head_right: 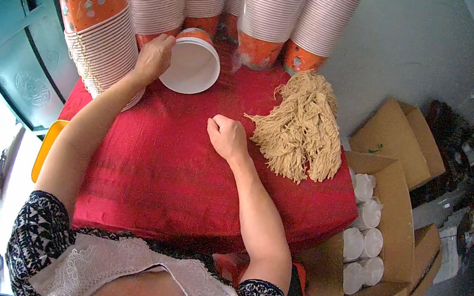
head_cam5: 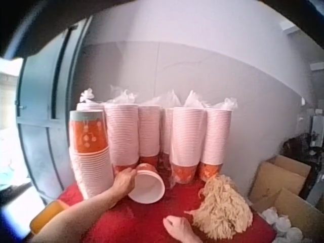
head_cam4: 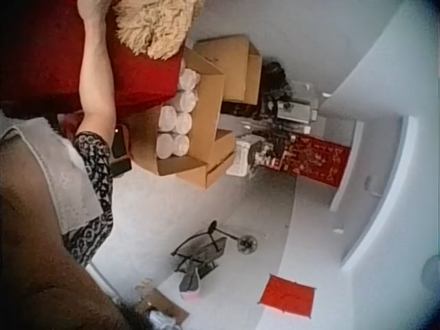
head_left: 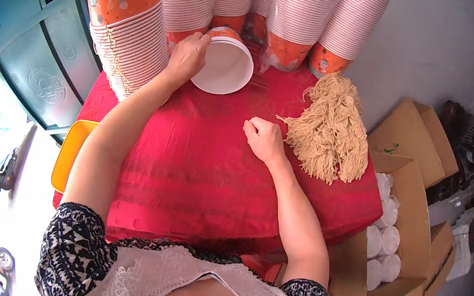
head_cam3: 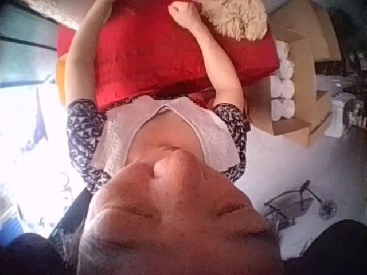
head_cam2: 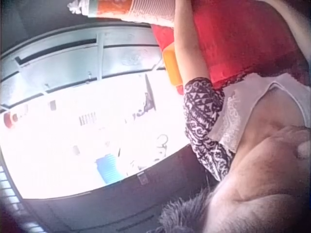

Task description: Attaching string handles to decorative paper buckets at a workstation.

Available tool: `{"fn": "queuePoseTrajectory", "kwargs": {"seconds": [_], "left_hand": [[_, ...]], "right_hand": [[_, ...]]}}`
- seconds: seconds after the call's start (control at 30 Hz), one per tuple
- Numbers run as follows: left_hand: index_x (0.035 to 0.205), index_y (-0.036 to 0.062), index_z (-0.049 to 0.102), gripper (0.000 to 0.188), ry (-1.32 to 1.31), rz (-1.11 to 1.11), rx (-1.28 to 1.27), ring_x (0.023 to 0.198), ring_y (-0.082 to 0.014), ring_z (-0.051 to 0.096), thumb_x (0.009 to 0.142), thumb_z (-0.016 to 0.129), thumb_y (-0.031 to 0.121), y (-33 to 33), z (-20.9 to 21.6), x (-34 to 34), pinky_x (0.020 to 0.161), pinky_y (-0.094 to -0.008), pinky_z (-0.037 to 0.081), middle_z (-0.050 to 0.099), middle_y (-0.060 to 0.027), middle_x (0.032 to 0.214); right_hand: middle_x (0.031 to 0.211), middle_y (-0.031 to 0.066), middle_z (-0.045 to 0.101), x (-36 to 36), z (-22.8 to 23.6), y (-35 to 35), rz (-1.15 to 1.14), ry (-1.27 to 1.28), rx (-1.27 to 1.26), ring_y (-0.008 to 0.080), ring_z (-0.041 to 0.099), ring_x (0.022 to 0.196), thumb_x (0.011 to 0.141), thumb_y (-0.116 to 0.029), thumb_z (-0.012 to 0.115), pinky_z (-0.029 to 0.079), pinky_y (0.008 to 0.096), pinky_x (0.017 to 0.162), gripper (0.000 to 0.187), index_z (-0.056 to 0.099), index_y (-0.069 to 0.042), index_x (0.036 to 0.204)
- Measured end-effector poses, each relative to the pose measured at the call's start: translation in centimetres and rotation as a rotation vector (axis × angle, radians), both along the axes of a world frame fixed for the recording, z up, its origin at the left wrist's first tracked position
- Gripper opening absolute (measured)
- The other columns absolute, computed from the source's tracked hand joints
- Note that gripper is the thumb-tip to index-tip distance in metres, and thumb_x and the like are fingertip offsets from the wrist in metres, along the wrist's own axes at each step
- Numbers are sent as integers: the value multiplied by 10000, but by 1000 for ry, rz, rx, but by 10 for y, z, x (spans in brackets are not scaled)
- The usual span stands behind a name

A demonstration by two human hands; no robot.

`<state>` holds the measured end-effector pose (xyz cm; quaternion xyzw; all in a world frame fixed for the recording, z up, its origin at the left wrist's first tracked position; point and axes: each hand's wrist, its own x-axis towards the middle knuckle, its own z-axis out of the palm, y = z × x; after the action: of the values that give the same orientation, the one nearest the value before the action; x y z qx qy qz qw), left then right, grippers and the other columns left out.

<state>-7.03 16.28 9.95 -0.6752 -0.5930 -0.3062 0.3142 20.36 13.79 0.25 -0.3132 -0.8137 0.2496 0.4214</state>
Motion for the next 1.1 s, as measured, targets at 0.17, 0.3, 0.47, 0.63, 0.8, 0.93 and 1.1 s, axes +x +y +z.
{"fn": "queuePoseTrajectory", "kwargs": {"seconds": [0.17, 0.3, 0.47, 0.63, 0.8, 0.93, 1.1], "left_hand": [[931, 21, 528, 115, -36, -13, -38, 795, -386, 622, 818, 508, 25, -5, -2, -2, 668, -491, 513, 574, -184, 857], [944, 18, 528, 123, -47, -34, -18, 777, -399, 622, 825, 500, 20, -9, -6, -1, 657, -500, 514, 580, -191, 882], [1005, 35, 548, 189, -68, -52, -10, 778, -399, 628, 822, 500, 19, -18, -9, 4, 656, -493, 519, 584, -185, 903], [1085, 69, 562, 284, -101, -16, -86, 788, -404, 636, 817, 488, 10, -26, -9, 5, 661, -496, 525, 606, -178, 989], [1131, 56, 546, 335, -160, -84, 12, 829, -415, 646, 809, 475, -3, -31, -21, -8, 693, -492, 536, 584, -191, 1204], [1139, 29, 535, 346, -182, -60, 36, 853, -403, 652, 797, 499, -1, -45, -23, 1, 722, -476, 545, 585, -175, 1248], [1059, 2, 638, 266, -338, -38, 205, 857, -344, 672, 815, 537, 38, -79, -4, 24, 755, -410, 546, 641, -180, 1146]], "right_hand": [[547, 173, 511, 1, 5, -3, 3, 3, -11, 272, 502, 448, 888, -171, 600, 376, 422, 448, 316, 492, 3, 647], [548, 173, 511, 1, 2, -2, 7, 0, -5, 272, 502, 450, 891, -174, 595, 379, 424, 451, 318, 492, 1, 647], [554, 171, 512, 0, 0, -1, 3, -4, -16, 273, 500, 456, 896, -189, 589, 378, 424, 454, 332, 484, 0, 644], [567, 177, 518, 1, -1, 0, 7, -16, -27, 285, 508, 468, 895, -202, 587, 385, 433, 467, 334, 489, 0, 648], [601, 200, 536, -1, 2, -2, 32, -49, -52, 329, 526, 498, 896, -216, 579, 394, 451, 490, 324, 507, 8, 673], [630, 212, 552, 1, 3, -2, 22, -85, -77, 354, 555, 540, 899, -214, 573, 411, 456, 512, 309, 525, 16, 698], [632, 149, 623, 0, 12, -11, 74, 41, -169, 259, 629, 596, 933, -328, 564, 469, 391, 548, 351, 618, -3, 813]]}}
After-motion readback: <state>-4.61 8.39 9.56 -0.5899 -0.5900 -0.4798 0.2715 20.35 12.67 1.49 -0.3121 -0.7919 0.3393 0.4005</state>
